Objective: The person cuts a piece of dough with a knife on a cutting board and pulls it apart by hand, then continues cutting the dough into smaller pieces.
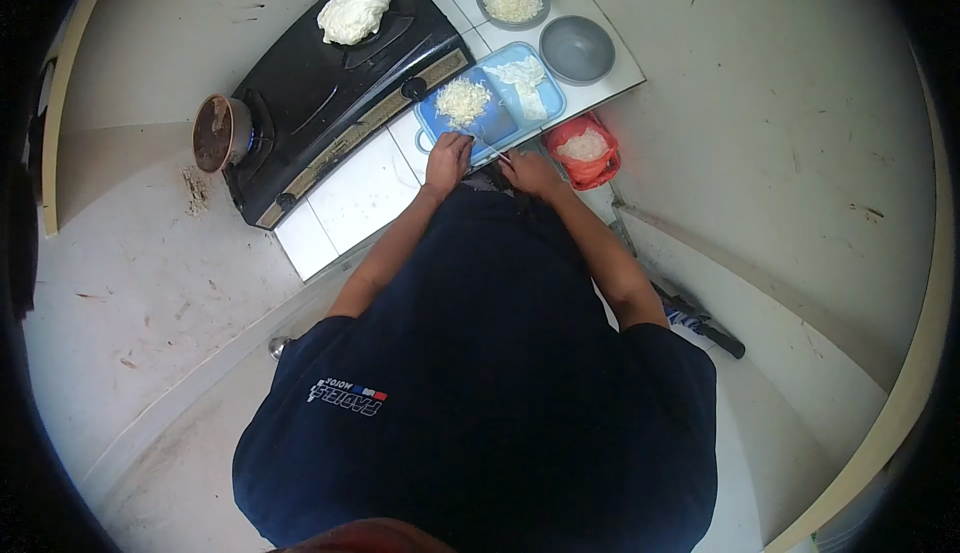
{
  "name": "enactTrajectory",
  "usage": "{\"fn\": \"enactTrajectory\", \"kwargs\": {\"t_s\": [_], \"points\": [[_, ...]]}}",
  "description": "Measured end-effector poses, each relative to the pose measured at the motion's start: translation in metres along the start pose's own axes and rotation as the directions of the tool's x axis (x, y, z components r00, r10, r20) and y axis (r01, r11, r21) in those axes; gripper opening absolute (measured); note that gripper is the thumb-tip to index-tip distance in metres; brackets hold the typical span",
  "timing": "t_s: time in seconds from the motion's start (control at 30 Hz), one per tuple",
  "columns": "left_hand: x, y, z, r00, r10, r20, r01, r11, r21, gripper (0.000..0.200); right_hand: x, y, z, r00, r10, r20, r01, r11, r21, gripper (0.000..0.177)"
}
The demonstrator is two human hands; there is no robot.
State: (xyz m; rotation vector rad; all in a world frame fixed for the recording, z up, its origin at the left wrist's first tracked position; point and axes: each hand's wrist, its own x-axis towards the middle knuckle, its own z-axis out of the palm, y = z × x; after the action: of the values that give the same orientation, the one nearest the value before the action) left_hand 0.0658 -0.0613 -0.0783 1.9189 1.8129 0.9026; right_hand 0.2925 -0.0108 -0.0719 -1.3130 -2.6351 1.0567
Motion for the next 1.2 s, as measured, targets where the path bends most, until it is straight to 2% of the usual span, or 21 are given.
{"fn": "enactTrajectory", "kwargs": {"t_s": [0.3,0.73,0.8,0.93,1.13,1.2], "points": [[0.001,-0.001,0.001,1.000,-0.003,0.008,0.003,1.000,0.006,0.012,0.016,-0.001,0.010,1.000,-0.028,-0.013,0.027,0.998,-0.060,0.040],[0.002,0.000,-0.003,0.999,-0.048,-0.001,0.048,0.998,-0.039,0.012,0.005,0.019,0.018,0.996,-0.035,-0.079,0.033,0.999,-0.021,0.042],[0.002,-0.002,-0.002,0.999,-0.045,-0.001,0.045,0.998,-0.042,0.012,0.007,0.019,0.019,0.993,-0.089,-0.073,0.091,0.995,0.029,0.041],[0.002,-0.001,-0.003,0.999,-0.049,0.017,0.050,0.998,-0.041,0.011,0.007,0.019,0.018,0.994,-0.090,-0.064,0.094,0.994,0.053,0.040],[0.002,-0.002,-0.001,0.998,-0.059,0.014,0.059,0.998,-0.029,0.011,0.016,0.004,0.009,0.998,-0.062,-0.024,0.062,0.998,-0.004,0.039],[0.001,-0.002,-0.001,0.999,-0.051,0.009,0.051,0.998,-0.023,0.010,0.019,-0.003,0.005,0.999,-0.003,0.039,0.002,1.000,0.017,0.039]]}}
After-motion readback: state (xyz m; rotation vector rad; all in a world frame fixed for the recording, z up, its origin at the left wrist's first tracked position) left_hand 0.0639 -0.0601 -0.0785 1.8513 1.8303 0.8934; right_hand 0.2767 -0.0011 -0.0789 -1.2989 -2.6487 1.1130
